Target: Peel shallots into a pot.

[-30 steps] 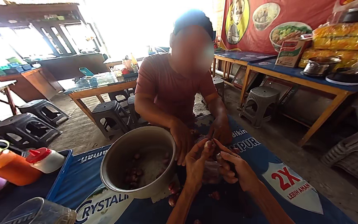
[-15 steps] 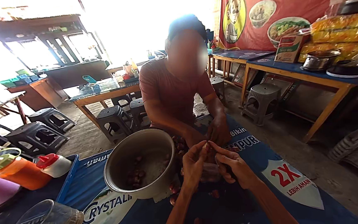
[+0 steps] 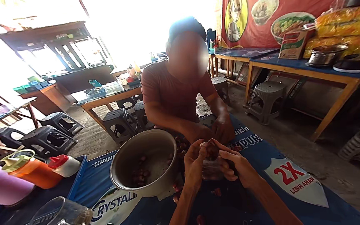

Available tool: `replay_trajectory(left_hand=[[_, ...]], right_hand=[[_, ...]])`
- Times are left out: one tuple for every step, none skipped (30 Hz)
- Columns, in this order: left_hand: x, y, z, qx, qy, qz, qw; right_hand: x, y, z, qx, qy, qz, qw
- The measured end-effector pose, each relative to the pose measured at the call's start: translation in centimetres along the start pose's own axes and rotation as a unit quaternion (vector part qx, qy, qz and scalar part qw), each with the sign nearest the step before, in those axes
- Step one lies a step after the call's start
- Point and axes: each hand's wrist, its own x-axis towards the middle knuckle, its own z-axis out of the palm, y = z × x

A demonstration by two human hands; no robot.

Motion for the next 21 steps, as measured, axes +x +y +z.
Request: replay_trajectory(left_hand=[[-0.02,0.05,-0.01,-0.002,-0.004,-0.003,1.0],[-0.03,0.15,0.02,-0.007,-0.004,-0.01,1.0],[-0.06,0.28,0.08,-0.012,-0.003,-0.018,1.0],[-0.1,0.43,0.14,-0.017,-0.003,-0.029,0.999],[-0.11,0.53,0.19,-0.017,-0.003,-0.036,0.999],[-0.1,0.55,0.18,-0.014,-0.005,-0.039,0.999],[-0.09,0.47,0.18,-0.01,-0.001,-0.038,0.999],[-0.03,0.37,0.22,-0.006,0.008,-0.034,0.999],[0.05,0.33,0.25,-0.005,0.016,-0.031,0.999],[0.11,0.32,0.25,-0.008,0.024,-0.028,0.999],[0.17,0.34,0.21,-0.016,0.031,-0.027,0.999],[0.22,0.42,0.15,-0.031,0.037,-0.03,0.998],[0.26,0.58,0.14,-0.046,0.04,-0.038,0.997],[0.32,0.7,0.13,-0.061,0.04,-0.047,0.996],[0.36,0.75,0.13,-0.075,0.039,-0.055,0.995],[0.41,0.75,0.09,-0.085,0.037,-0.059,0.994],[0.39,0.77,0.04,-0.091,0.036,-0.062,0.993],[0.36,0.75,0.02,-0.093,0.035,-0.062,0.993],[0.3,0.69,-0.01,-0.094,0.033,-0.061,0.993],[0.2,0.6,-0.02,-0.094,0.031,-0.06,0.993],[0.1,0.53,0.04,-0.093,0.037,-0.058,0.993]], right_hand=[[-0.01,-0.07,0.03,0.004,-0.003,-0.003,1.0],[0.0,-0.13,0.1,0.007,-0.006,-0.006,1.0],[-0.04,-0.15,0.15,0.006,-0.009,-0.008,1.0],[-0.07,-0.15,0.18,0.003,-0.011,-0.009,1.0],[-0.09,-0.13,0.19,0.0,-0.012,-0.011,1.0],[-0.12,-0.12,0.2,-0.005,-0.016,-0.011,1.0],[-0.17,-0.11,0.27,-0.011,-0.018,-0.012,1.0],[-0.21,-0.13,0.42,-0.017,-0.018,-0.015,1.0],[-0.21,-0.11,0.55,-0.017,-0.013,-0.018,1.0],[-0.17,-0.07,0.62,-0.013,-0.003,-0.021,1.0],[-0.1,-0.04,0.61,-0.01,0.01,-0.023,1.0],[-0.01,-0.02,0.5,-0.007,0.023,-0.028,0.999],[0.07,-0.02,0.31,-0.006,0.03,-0.031,0.999],[0.11,-0.08,0.13,-0.007,0.031,-0.031,0.999],[0.1,-0.17,0.04,-0.011,0.027,-0.027,0.999],[0.05,-0.25,0.07,-0.017,0.022,-0.021,0.999],[-0.03,-0.26,0.19,-0.024,0.015,-0.018,0.999],[-0.11,-0.21,0.32,-0.033,0.007,-0.018,0.999],[-0.19,-0.17,0.43,-0.045,-0.002,-0.018,0.999],[-0.25,-0.13,0.51,-0.056,-0.009,-0.017,0.998],[-0.27,-0.07,0.55,-0.068,-0.016,-0.018,0.997]])
